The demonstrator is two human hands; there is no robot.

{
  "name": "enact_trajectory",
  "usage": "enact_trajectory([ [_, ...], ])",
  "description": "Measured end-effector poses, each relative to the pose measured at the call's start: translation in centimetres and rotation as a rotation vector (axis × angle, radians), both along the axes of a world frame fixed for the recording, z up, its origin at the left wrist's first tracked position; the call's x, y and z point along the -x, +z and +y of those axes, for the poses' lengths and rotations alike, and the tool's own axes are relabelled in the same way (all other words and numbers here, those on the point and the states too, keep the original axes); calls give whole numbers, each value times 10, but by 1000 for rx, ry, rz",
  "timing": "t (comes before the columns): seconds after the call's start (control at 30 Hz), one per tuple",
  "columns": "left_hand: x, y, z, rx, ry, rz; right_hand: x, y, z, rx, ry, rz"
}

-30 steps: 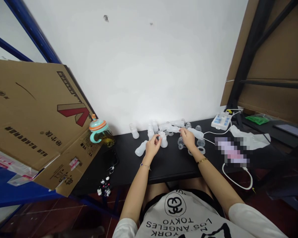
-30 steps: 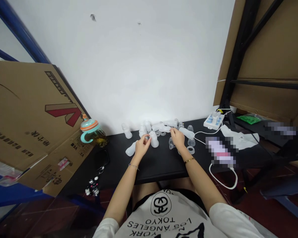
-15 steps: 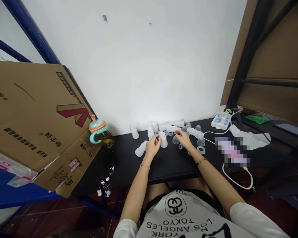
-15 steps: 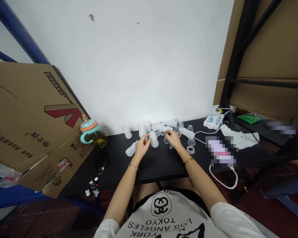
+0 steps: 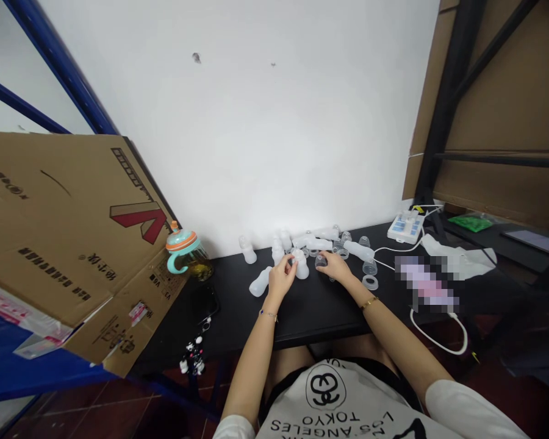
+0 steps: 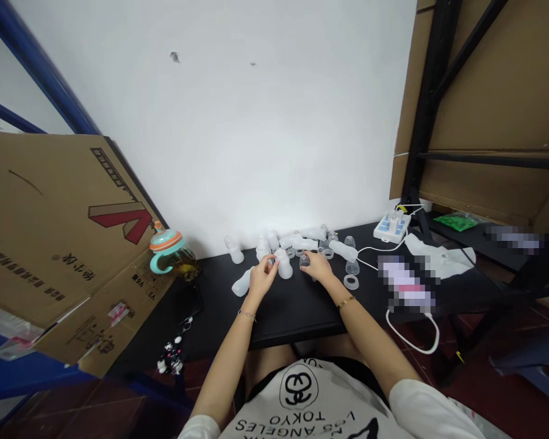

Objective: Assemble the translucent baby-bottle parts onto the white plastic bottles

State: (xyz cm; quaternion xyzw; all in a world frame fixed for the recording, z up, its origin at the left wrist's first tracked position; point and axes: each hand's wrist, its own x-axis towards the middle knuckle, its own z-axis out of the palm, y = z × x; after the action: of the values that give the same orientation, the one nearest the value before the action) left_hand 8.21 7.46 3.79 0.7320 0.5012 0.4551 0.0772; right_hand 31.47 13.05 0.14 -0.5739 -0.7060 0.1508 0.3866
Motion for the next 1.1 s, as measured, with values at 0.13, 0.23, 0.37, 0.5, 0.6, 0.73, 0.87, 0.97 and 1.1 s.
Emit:
enact_trajectory([
  [0.13, 0, -1, 1, -5, -1, -2, 2, 6, 0, 47, -2, 386],
  [0.23, 0, -1, 1, -1, -7, -10, 3, 15, -3, 114, 99, 763],
  [0.37, 1, -2, 1, -5, -14, -13, 1, 26, -10, 190, 212, 1101],
  [0.5, 1, -2, 1, 10, -7, -8, 0, 32, -14, 209, 332, 1289],
  [0.6, 0, 0, 0, 36, 6, 1, 1, 34, -16, 219, 367, 1347],
  [0.73, 0, 3, -2, 36, 4, 0, 1, 34, -18, 253, 370, 1356],
  [0.87, 0, 4, -3, 43, 8, 2, 1, 31, -16, 265, 342, 1319],
  [0.97, 0, 3, -2, 35, 4, -1, 2, 29, -13, 233, 314, 1303],
  [1.1, 0, 2, -1, 29, 0, -8, 1, 29, -14, 170, 295, 1311],
])
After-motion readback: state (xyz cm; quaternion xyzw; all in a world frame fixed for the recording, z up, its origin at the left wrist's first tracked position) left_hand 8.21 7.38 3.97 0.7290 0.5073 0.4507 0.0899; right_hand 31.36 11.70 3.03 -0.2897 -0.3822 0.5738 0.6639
